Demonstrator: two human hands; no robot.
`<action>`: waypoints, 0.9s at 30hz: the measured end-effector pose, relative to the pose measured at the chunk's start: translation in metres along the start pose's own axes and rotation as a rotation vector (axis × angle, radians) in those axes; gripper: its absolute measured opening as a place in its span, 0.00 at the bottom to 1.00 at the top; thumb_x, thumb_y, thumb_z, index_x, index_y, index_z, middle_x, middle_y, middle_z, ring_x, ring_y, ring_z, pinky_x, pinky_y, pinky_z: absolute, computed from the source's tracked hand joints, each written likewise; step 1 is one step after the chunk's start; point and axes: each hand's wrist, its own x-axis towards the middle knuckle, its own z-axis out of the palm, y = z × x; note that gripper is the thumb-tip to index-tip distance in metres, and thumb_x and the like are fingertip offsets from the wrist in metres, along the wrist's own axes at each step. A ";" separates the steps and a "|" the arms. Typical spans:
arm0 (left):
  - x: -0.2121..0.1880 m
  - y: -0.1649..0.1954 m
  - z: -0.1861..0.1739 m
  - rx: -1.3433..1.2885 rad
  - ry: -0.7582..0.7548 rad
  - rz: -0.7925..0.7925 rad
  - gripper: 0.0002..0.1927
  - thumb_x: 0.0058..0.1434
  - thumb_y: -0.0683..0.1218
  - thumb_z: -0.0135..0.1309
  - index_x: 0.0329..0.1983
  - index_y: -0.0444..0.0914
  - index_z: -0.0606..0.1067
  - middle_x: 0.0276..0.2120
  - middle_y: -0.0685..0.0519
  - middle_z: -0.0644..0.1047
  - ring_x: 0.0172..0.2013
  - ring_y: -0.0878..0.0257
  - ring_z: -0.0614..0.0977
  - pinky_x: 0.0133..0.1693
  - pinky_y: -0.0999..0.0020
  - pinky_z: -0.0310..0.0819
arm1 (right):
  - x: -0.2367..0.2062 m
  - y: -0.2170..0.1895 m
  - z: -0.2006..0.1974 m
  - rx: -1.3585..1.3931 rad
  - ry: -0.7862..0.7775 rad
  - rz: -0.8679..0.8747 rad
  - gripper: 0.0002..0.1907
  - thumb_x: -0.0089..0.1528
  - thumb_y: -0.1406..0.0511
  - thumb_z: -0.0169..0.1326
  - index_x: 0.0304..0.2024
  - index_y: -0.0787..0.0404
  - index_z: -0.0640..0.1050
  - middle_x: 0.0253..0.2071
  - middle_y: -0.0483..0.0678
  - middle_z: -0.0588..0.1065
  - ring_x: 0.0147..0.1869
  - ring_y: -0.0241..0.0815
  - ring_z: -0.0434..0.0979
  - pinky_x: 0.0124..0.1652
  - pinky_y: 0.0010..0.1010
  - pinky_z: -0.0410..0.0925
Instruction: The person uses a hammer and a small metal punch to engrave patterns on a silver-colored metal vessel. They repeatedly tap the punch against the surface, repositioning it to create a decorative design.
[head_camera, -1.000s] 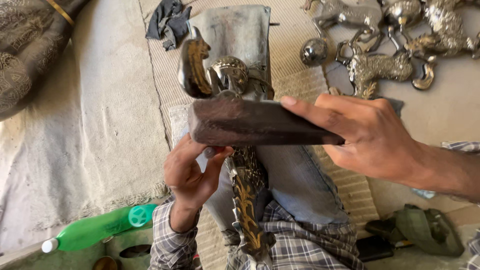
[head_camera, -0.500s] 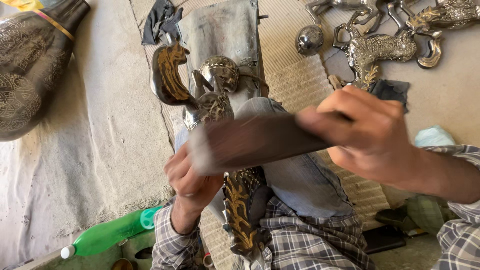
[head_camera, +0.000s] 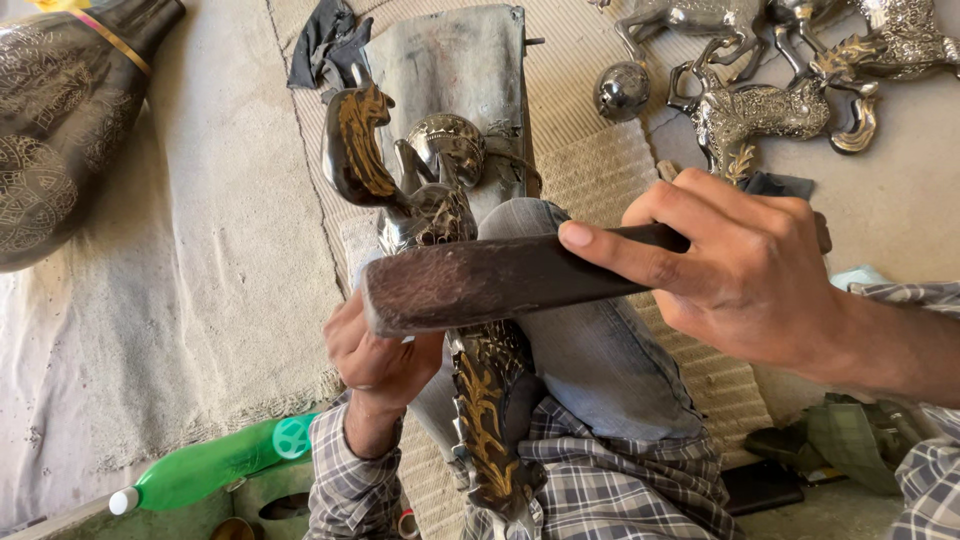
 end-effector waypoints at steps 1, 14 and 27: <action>-0.001 -0.001 -0.001 0.013 -0.025 0.017 0.11 0.58 0.36 0.64 0.41 0.38 0.77 0.34 0.51 0.83 0.32 0.69 0.83 0.31 0.74 0.77 | 0.002 0.000 -0.002 0.058 0.012 0.004 0.48 0.61 0.79 0.59 0.73 0.33 0.58 0.36 0.38 0.75 0.30 0.34 0.71 0.25 0.24 0.70; -0.022 -0.003 -0.015 0.292 -0.380 -0.215 0.17 0.53 0.48 0.73 0.46 0.48 0.85 0.29 0.57 0.80 0.25 0.69 0.79 0.28 0.72 0.78 | 0.040 -0.015 -0.027 0.149 0.082 -0.108 0.41 0.62 0.69 0.60 0.71 0.30 0.60 0.32 0.38 0.74 0.31 0.34 0.74 0.27 0.25 0.72; -0.030 -0.007 -0.014 0.253 -0.450 -0.265 0.18 0.52 0.55 0.70 0.45 0.48 0.85 0.26 0.58 0.76 0.25 0.66 0.76 0.29 0.66 0.76 | 0.025 -0.009 -0.014 -0.266 0.045 -0.210 0.34 0.66 0.57 0.59 0.71 0.24 0.62 0.29 0.37 0.74 0.25 0.32 0.69 0.20 0.27 0.70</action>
